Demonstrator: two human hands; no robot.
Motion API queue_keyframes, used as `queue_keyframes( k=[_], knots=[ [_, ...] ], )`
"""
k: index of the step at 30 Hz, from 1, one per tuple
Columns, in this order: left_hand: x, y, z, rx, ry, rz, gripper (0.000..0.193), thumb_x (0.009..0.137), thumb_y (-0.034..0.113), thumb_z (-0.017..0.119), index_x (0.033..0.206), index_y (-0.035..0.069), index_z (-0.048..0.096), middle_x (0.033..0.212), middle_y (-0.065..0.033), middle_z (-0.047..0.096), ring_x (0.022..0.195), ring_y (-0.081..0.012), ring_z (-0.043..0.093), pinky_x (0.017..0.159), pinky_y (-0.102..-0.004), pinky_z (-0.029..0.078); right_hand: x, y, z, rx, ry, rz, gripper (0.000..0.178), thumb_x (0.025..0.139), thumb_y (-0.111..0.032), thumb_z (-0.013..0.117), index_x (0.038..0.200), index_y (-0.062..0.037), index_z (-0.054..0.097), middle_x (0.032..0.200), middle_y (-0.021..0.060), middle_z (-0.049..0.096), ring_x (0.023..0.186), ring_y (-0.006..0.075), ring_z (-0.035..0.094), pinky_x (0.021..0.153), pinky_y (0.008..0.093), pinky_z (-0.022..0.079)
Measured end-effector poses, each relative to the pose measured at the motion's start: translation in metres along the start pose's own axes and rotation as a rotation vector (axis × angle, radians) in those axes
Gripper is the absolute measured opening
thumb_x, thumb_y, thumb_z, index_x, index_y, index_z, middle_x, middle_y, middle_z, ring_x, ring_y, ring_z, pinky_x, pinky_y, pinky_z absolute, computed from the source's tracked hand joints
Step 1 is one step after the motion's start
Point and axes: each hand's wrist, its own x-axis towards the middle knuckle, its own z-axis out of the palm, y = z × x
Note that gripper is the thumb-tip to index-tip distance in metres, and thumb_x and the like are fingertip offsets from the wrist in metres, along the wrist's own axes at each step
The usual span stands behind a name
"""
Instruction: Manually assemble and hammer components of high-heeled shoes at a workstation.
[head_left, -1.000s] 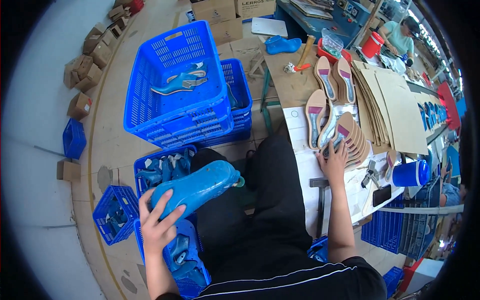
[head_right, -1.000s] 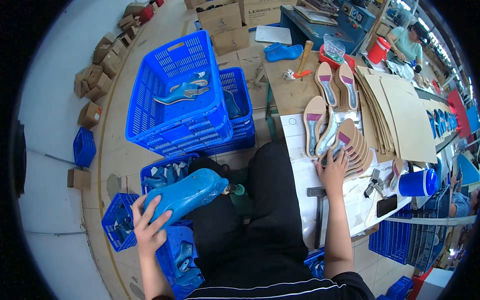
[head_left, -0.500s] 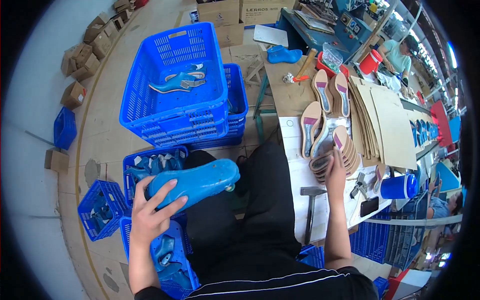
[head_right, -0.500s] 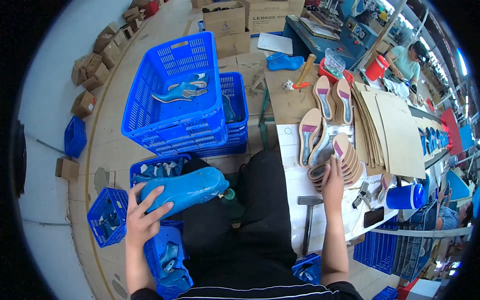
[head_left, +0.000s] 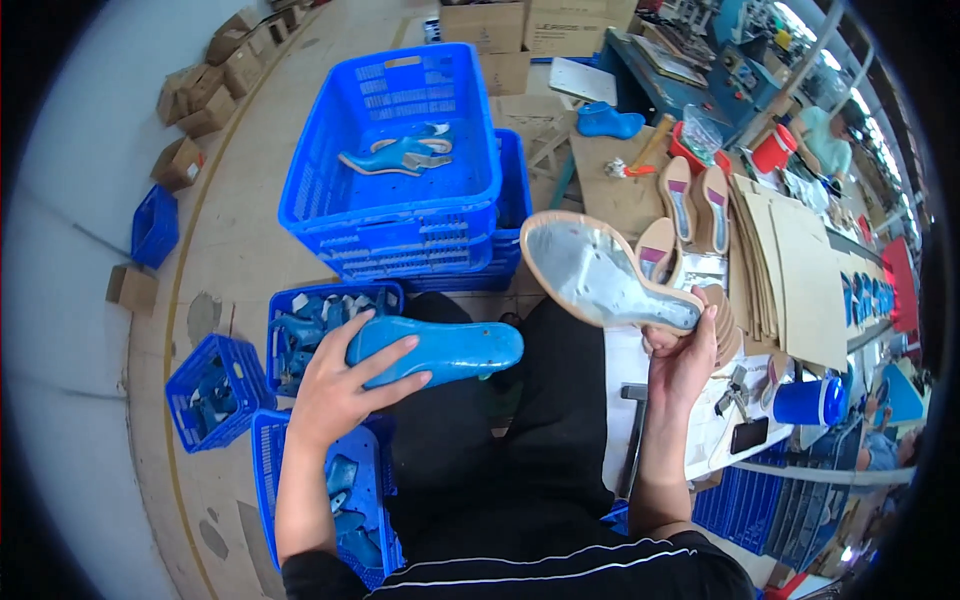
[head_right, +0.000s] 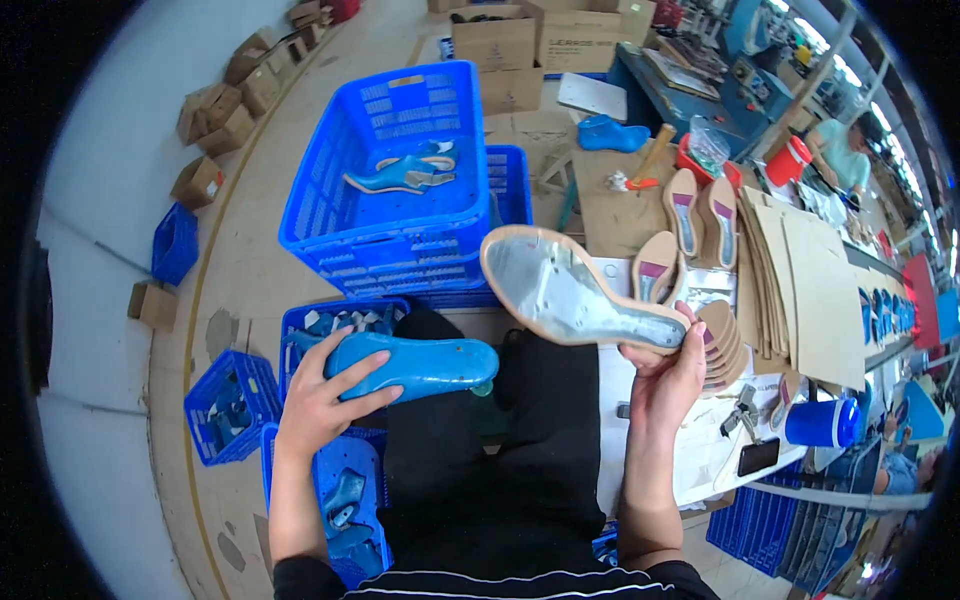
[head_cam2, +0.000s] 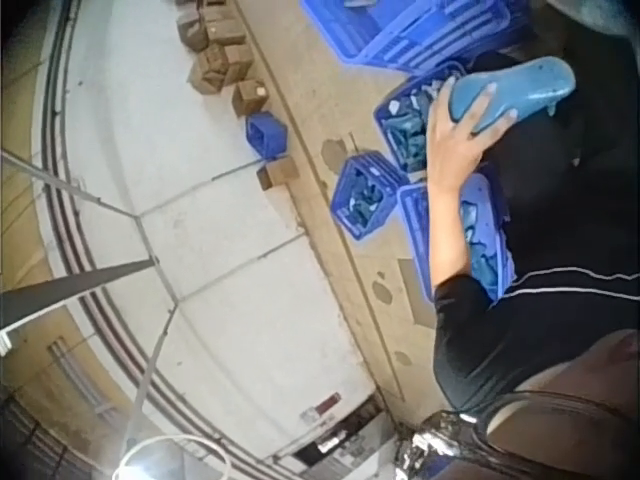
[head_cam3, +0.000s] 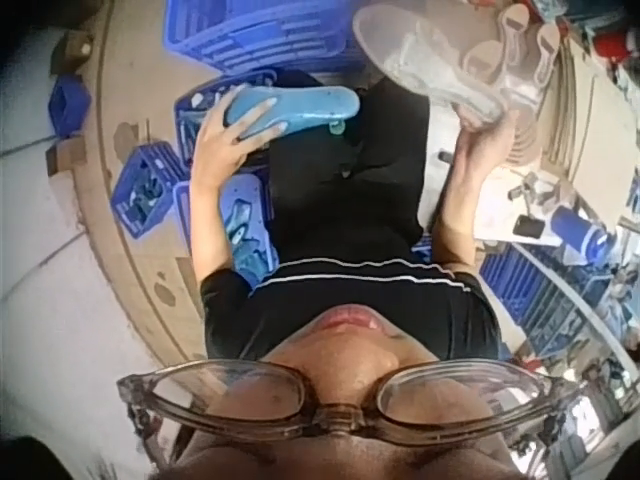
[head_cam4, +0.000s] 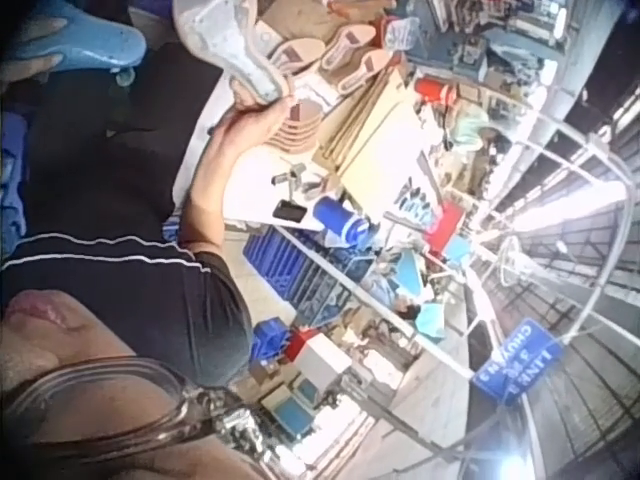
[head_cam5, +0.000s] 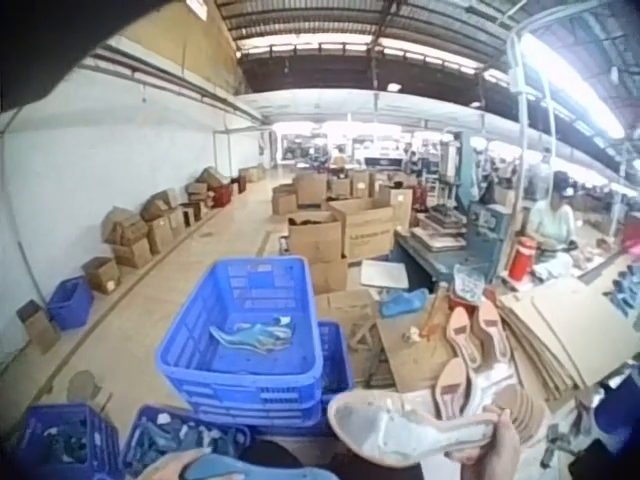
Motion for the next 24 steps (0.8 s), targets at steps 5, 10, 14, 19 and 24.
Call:
queue_keyframes(
  k=[5,10,14,19,24],
  knots=[
    [-0.037,0.017,-0.005,-0.085,0.059,-0.238,0.055,0.076,0.015,0.08,0.128,0.032,0.075,0.153,-0.0098,0.061,0.133,-0.0489,0.058,0.102,-0.0566,0.052,0.025,0.006,-0.052,-0.916,-0.038,-0.762,0.038,0.118,-0.021,0.04,0.138,0.0053,0.058,0.13,0.0203,0.069,0.103,0.0331,0.079,0.092,0.0404,0.063],
    [-0.071,0.031,0.014,-0.287,0.167,-0.459,0.063,0.088,0.044,0.081,0.145,0.024,0.066,0.164,-0.0243,0.046,0.14,-0.0518,0.05,0.11,-0.0622,0.044,0.046,0.014,-0.108,-1.541,-0.11,-0.467,0.027,0.107,-0.015,0.059,0.129,-0.0049,0.071,0.13,0.0207,0.072,0.131,0.0447,0.063,0.116,0.0515,0.046],
    [-0.073,0.042,0.023,-0.265,0.212,-0.513,0.063,0.091,0.052,0.078,0.146,0.023,0.066,0.163,-0.0236,0.047,0.14,-0.0515,0.05,0.11,-0.0627,0.044,0.052,0.051,-0.128,-2.139,-0.024,-0.267,0.041,0.101,-0.033,0.068,0.132,-0.0061,0.07,0.14,0.0193,0.068,0.141,0.0515,0.05,0.123,0.0621,0.03],
    [-0.064,0.046,0.027,-0.298,0.256,-0.555,0.064,0.091,0.056,0.077,0.144,0.022,0.068,0.162,-0.0236,0.048,0.138,-0.0497,0.051,0.111,-0.0622,0.043,0.083,0.101,-0.106,-1.917,-0.227,-0.574,0.062,0.096,-0.035,0.072,0.146,-0.0005,0.059,0.149,0.0319,0.055,0.144,0.0535,0.044,0.124,0.065,0.025],
    [-0.062,0.043,0.017,-0.308,0.189,-0.539,0.063,0.09,0.054,0.079,0.141,0.018,0.07,0.162,-0.0242,0.048,0.138,-0.0491,0.052,0.112,-0.0596,0.044,0.098,0.133,-0.129,-2.083,-0.182,-0.525,0.058,0.104,-0.027,0.057,0.153,0.002,0.052,0.154,0.0325,0.052,0.14,0.0552,0.049,0.124,0.0643,0.025]
  ],
)
